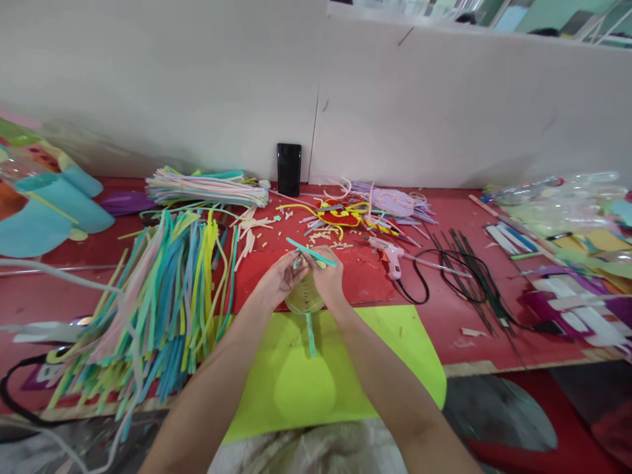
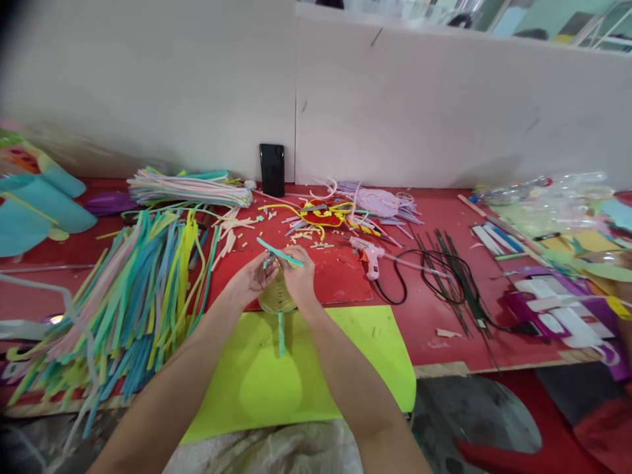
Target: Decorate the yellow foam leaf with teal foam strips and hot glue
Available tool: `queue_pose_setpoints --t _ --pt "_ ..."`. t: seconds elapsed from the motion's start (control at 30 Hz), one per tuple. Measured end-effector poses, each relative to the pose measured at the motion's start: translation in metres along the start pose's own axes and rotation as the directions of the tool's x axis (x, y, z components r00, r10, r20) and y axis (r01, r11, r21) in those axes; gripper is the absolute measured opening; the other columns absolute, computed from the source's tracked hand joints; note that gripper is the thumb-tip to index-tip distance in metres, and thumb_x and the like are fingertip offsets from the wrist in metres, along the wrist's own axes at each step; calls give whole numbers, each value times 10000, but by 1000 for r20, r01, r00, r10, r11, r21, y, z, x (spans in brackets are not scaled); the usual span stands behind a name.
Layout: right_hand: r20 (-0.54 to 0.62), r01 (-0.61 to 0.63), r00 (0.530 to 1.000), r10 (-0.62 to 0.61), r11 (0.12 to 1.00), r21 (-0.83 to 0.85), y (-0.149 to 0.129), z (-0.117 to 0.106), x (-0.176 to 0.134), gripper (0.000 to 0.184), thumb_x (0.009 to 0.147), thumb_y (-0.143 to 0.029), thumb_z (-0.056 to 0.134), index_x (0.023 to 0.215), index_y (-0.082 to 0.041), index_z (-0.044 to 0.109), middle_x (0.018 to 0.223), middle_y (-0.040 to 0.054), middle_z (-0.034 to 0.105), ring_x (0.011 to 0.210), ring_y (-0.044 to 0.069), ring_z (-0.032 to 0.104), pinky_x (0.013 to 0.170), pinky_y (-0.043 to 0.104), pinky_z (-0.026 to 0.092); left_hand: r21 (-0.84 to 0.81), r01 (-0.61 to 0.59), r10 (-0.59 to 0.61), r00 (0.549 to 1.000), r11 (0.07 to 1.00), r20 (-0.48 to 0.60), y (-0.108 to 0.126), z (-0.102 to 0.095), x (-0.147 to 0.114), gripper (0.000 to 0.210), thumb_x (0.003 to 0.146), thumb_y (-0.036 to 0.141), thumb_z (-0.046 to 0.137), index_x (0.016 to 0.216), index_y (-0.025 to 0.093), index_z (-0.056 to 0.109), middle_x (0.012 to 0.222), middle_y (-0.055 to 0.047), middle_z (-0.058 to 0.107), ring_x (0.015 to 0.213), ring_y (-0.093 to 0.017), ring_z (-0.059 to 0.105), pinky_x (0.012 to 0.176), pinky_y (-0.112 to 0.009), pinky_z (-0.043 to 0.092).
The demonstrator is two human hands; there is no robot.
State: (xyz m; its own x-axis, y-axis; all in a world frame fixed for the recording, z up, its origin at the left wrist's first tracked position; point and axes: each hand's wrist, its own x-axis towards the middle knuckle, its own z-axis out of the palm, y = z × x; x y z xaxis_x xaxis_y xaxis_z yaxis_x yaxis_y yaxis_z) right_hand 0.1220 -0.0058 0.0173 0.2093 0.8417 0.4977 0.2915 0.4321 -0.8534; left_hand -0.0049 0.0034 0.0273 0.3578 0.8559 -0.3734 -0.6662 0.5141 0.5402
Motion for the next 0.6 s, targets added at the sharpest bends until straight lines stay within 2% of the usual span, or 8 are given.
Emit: queue_pose_setpoints --t 0.17,0.3,0.47,0.6 --pt "-29 -128 991 131 987 97 -7 2 0 190 813 -371 599 753 -211 682 812 19 668 783 165 615 793 310 478 44 -90 88 995 995 44 -5 5 -4 52 857 124 541 865 151 585 658 35 613 512 -52 585 546 -155 531" --pt "12 -251 967 254 950 186 -7 3 3 194 777 -384 627 752 -206 699 773 17 687 750 165 623 762 301 480 180 -206 190 976 962 102 -9 7 -2 66 807 188 621 847 176 570 613 58 547 514 -46 538 545 -140 495" --pt "60 -371 928 369 893 254 -3 -2 6 196 709 -396 680 728 -203 699 723 0 683 706 156 600 705 283 465 441 -330 300 944 834 139 -6 4 2 153 745 267 679 795 190 558 636 53 543 535 -75 514 533 -184 482" --pt "103 -462 885 455 826 323 0 -4 6 200 661 -403 719 697 -207 702 716 -8 685 707 156 597 710 284 450 613 -369 342 925 699 166 -1 3 3 126 741 221 659 707 178 545 586 46 535 543 -87 513 543 -186 454"
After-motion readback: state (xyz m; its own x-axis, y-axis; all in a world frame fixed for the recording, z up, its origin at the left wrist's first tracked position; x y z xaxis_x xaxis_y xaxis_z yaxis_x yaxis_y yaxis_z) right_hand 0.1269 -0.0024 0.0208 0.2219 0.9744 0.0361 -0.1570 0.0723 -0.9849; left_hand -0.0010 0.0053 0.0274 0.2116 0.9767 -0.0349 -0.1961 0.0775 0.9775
